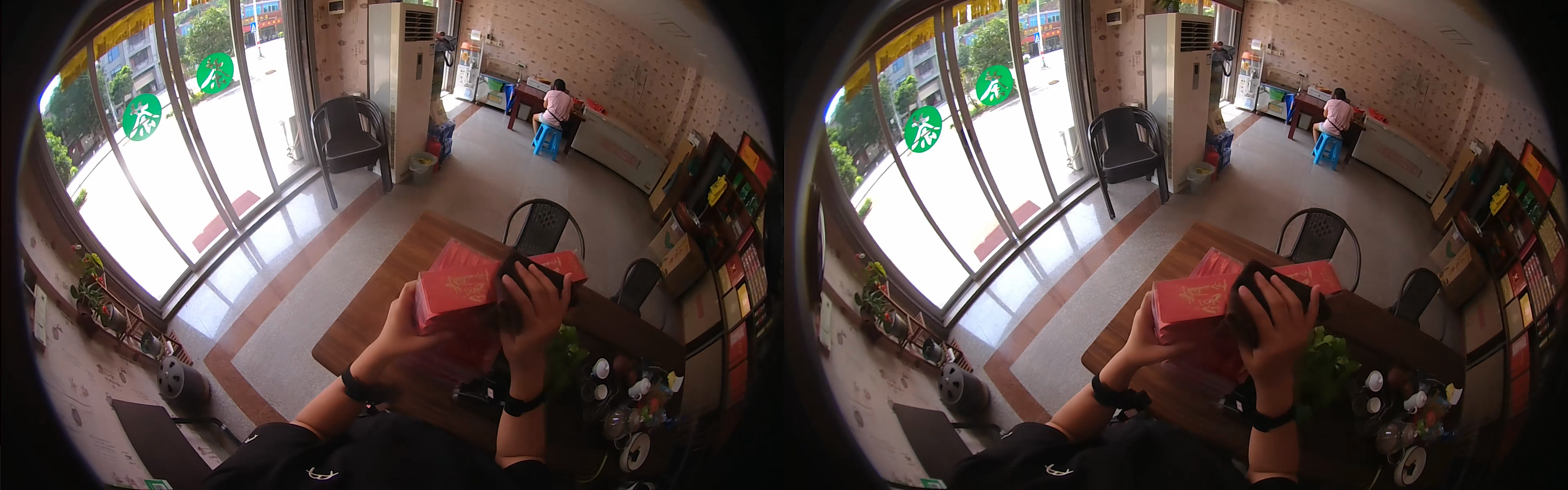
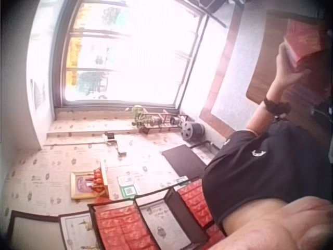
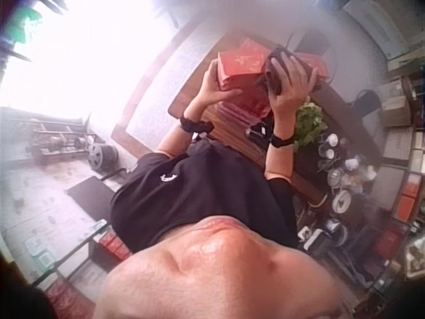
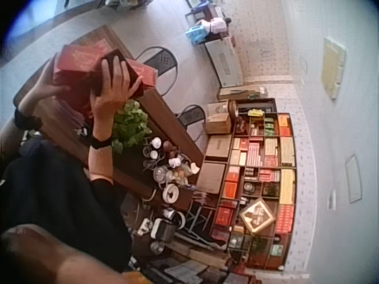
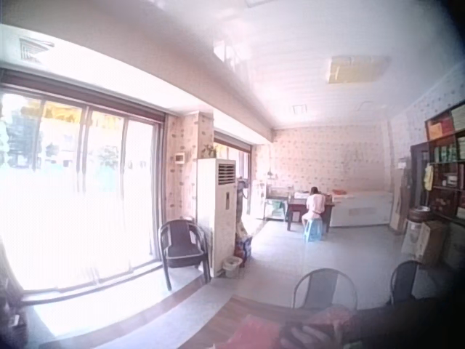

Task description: The person wipes red boxes with a dark cloth and places them back onto a shelf.

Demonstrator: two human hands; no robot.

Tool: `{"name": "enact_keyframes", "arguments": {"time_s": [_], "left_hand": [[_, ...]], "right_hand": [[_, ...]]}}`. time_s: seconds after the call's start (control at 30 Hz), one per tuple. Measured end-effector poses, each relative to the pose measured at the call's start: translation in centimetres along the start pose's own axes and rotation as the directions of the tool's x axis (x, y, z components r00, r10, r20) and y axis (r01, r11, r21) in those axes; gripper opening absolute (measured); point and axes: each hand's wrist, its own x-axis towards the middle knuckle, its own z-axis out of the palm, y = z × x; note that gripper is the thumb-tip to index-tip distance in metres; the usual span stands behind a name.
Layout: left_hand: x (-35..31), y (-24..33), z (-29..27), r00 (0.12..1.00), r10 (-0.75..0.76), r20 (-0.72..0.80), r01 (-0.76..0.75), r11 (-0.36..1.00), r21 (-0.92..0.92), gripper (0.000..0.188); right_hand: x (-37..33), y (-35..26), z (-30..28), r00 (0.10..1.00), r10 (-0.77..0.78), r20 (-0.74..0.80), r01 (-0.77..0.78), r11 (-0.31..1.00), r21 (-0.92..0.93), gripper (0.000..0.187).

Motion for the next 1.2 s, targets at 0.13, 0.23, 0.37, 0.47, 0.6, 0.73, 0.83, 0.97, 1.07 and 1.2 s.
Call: {"name": "enact_keyframes", "arguments": {"time_s": [0.13,0.23,0.37,0.47,0.6,0.73,0.83,0.97,1.07,1.2], "left_hand": [[-0.7,-1.4,-0.3,0.986,0.16,0.056,-0.169,0.932,0.322,0.076],[-1.2,-1.0,0.1,0.971,0.204,0.122,-0.237,0.853,0.465,0.074],[-1.3,0.1,0.3,0.999,0.052,0.006,-0.052,0.998,-0.045,0.08],[-1.0,0.9,0.5,0.999,0.03,-0.029,-0.032,0.997,-0.069,0.083],[-0.9,1.2,0.6,0.998,-0.001,0.06,0.001,1.0,0.002,0.089],[-0.9,0.8,1.2,0.999,-0.016,0.039,0.018,0.998,-0.065,0.089],[-0.9,1.2,1.8,0.999,-0.033,0.015,0.034,0.996,-0.078,0.086],[-0.5,1.1,1.1,0.997,0.042,-0.058,-0.044,0.999,-0.03,0.083],[-0.7,1.4,0.3,0.998,0.023,-0.056,-0.025,0.999,-0.026,0.08],[-0.9,0.8,0.4,0.998,0.043,-0.042,-0.044,0.999,-0.021,0.079]], "right_hand": [[1.2,-7.4,1.1,0.983,-0.148,0.109,0.123,0.97,0.212,0.038],[0.3,-7.7,2.5,0.97,-0.232,0.074,0.22,0.966,0.139,0.037],[-1.0,-3.0,2.3,0.968,-0.232,-0.093,0.231,0.973,-0.021,0.035],[-1.2,2.0,1.8,0.967,-0.196,-0.166,0.186,0.98,-0.074,0.038],[-2.2,7.1,0.9,0.959,-0.117,-0.258,0.111,0.993,-0.04,0.04],[-2.0,7.4,0.9,0.957,0.02,-0.289,-0.026,1.0,-0.016,0.038],[-1.2,2.4,1.6,0.961,-0.049,-0.271,0.049,0.999,-0.007,0.033],[-0.5,-5.7,2.7,0.977,-0.163,-0.138,0.172,0.984,0.052,0.035],[0.3,-6.6,2.9,0.969,-0.195,-0.149,0.205,0.977,0.053,0.036],[0.0,-3.5,2.9,0.949,-0.239,-0.204,0.256,0.965,0.064,0.035]]}}
